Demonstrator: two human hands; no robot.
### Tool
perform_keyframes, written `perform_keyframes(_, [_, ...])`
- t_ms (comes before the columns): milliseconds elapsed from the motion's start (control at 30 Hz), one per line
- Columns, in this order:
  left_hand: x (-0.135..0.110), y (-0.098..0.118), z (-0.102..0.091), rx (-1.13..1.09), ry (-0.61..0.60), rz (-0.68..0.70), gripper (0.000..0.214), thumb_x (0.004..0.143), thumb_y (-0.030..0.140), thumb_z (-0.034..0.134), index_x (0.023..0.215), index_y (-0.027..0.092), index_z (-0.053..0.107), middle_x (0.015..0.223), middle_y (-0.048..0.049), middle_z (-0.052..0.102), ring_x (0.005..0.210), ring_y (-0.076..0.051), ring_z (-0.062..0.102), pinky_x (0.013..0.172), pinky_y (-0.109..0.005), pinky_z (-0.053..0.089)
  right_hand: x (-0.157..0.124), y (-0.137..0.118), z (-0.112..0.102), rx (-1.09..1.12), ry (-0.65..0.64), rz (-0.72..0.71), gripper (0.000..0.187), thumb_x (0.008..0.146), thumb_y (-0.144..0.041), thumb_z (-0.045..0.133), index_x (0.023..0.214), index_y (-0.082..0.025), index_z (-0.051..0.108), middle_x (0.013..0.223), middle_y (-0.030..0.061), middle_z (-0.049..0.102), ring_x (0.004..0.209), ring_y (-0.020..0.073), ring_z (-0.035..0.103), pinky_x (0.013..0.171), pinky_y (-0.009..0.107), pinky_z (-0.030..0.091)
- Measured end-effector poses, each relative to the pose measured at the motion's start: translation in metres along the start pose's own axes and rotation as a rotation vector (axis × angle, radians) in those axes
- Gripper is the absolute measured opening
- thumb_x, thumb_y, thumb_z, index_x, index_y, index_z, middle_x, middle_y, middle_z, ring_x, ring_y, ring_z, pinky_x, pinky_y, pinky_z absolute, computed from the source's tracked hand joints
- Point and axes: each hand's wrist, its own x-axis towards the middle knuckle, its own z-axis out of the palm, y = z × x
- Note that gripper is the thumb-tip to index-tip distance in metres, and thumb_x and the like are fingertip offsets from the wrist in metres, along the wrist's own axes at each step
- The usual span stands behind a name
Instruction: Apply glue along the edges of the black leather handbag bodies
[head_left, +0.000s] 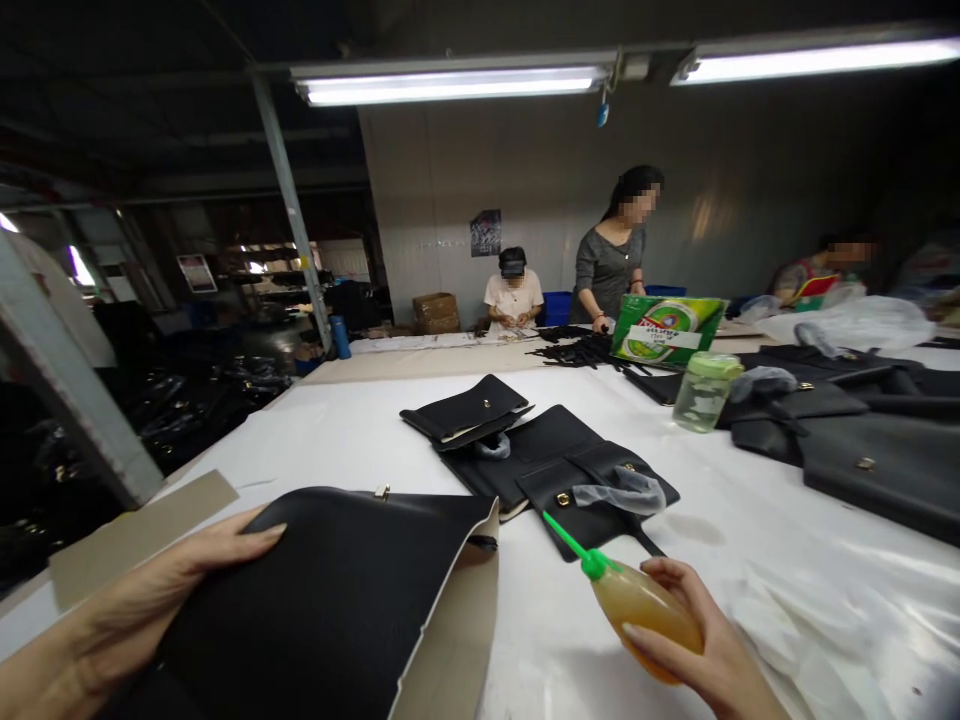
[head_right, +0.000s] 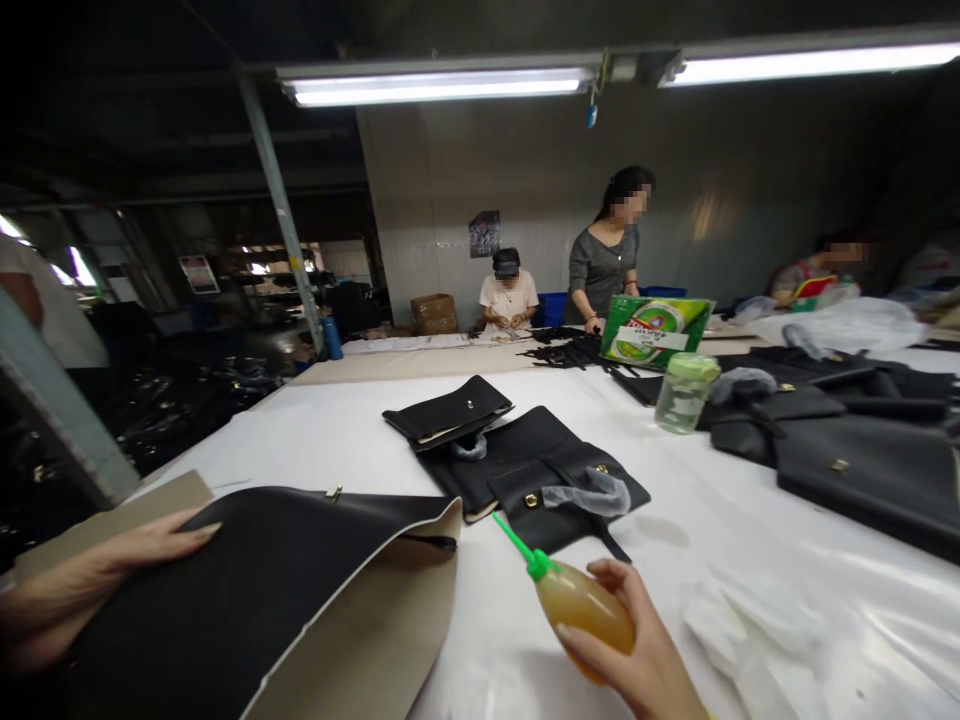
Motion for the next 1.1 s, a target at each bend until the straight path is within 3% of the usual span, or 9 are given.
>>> perform_keyframes(100, [0.008,0.000,0.009,0.005,-0.066,-0.006,0.081,0.072,0.009,0.069,0.142,0.028,0.032,0.115,-0.0087,0.068,0.113,-0.036,0.056,0.100,-0.051,0.043,0.002,-0.008,0.006,-0.109,0.006,-0.003,0.057,0.060,-0.052,0.071,0.102,-0.027,0.041,0.087,0.0015,0.061,0.074,0.0245,0.063,0.063,0.032,0.050])
perform_keyframes(267, [0.020,-0.007,0.005,-0.019,-0.107,-0.058,0.078,0.076,0.011,0.066,0.143,0.026,0.030,0.124,-0.0098,0.063,0.121,-0.034,0.049,0.104,-0.046,0.040,0.013,-0.008,0.010,-0.044,-0.021,-0.018,0.062,0.065,-0.054,0.070,0.114,-0.028,0.042,0.100,0.0026,0.063,0.091,0.0262,0.062,0.076,0.032,0.050])
perform_keyframes(500, [0.025,-0.008,0.007,-0.039,-0.092,-0.106,0.079,0.077,0.010,0.065,0.145,0.023,0.028,0.124,-0.0131,0.063,0.120,-0.034,0.049,0.104,-0.045,0.041,0.044,0.004,0.027,-0.141,0.011,-0.145,0.050,0.078,-0.057,0.061,0.119,-0.032,0.045,0.112,0.0018,0.057,0.100,0.0264,0.056,0.086,0.039,0.045])
perform_keyframes(800, [0.026,-0.008,0.012,0.011,-0.033,-0.091,0.081,0.074,0.009,0.067,0.144,0.024,0.029,0.121,-0.0135,0.064,0.117,-0.036,0.051,0.101,-0.051,0.042,0.080,0.007,0.053,-0.196,0.034,-0.371,0.045,0.080,-0.051,0.062,0.115,-0.028,0.046,0.114,0.0033,0.054,0.103,0.0264,0.054,0.094,0.041,0.040])
perform_keyframes(1100, [0.021,-0.007,0.014,0.071,-0.004,-0.079,0.085,0.070,0.006,0.070,0.143,0.024,0.031,0.114,-0.0127,0.068,0.111,-0.038,0.057,0.098,-0.056,0.042,0.087,0.013,0.058,-0.241,-0.023,-0.440,0.044,0.081,-0.049,0.064,0.116,-0.028,0.046,0.116,0.0028,0.052,0.104,0.0249,0.052,0.094,0.038,0.039])
